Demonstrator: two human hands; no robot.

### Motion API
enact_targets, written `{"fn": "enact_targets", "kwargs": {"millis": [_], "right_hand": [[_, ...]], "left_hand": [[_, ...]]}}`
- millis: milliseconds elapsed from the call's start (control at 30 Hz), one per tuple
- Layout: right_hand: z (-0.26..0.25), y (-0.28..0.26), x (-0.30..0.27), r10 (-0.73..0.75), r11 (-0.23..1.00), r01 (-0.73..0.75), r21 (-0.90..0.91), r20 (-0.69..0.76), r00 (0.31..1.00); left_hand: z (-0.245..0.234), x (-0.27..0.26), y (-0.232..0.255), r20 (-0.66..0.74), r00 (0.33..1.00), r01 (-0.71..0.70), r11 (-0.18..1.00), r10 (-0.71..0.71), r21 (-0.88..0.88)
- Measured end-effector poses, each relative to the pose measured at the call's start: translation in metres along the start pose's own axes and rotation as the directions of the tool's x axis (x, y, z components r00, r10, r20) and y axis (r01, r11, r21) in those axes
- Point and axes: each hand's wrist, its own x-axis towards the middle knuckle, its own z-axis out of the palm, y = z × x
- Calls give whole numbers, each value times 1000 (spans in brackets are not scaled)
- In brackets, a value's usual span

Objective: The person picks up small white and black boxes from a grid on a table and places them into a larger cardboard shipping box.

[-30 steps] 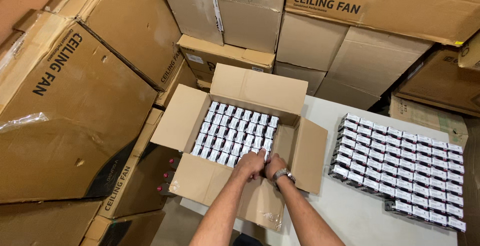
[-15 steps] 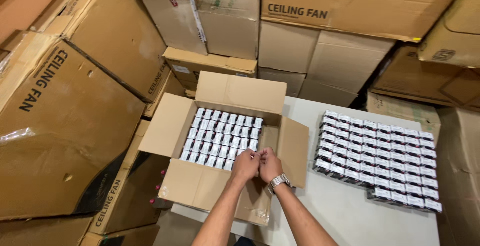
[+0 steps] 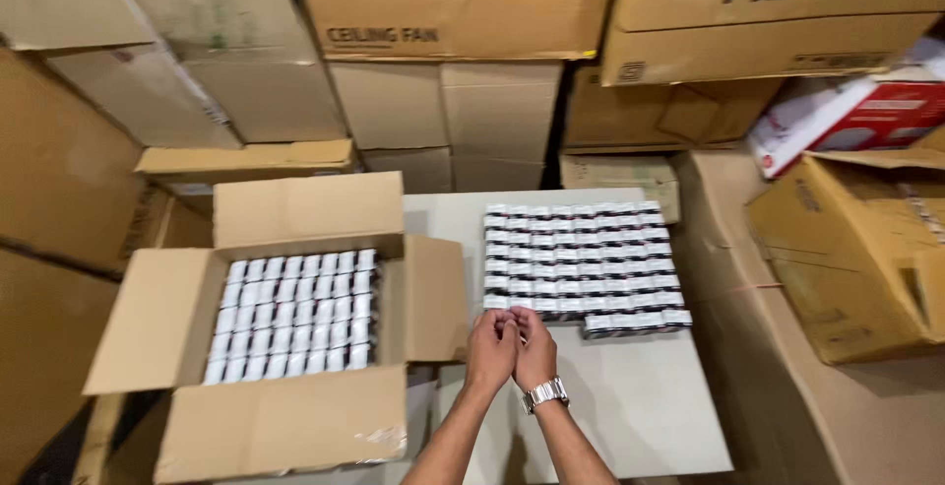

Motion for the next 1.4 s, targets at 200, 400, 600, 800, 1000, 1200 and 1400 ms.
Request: {"fn": "enact_targets", "kwargs": {"millis": [200,400,600,800,1000,1200,1400], "right_hand": [[-66,85,35,-74,975,13,-220,-274,959],[-102,94,59,548,826,-411,386,-375,748],[-106,111,64,528,754,-253,606,-331,782],[-101,104,47,414,855,-214,472,-374,830],[-91,120,40,360,911,-256,322,-322,876],[-87,129,29,266,926,-303,-225,-180,947],[-61,71,-5,359,930,-340,139,-147,922]], "left_hand": [[99,20,7,99,994,-54,998,56,-25],[141,34,39,442,868,138,965,-226,222],[151,39,42,443,861,109,943,-248,315],[150,26,25,426,898,-13,962,-109,274],[146,21,1,340,931,58,972,-135,227],[120,-2,5,337,892,292,953,-301,79],[123,-12,-56,202,970,146,989,-136,-33]]}}
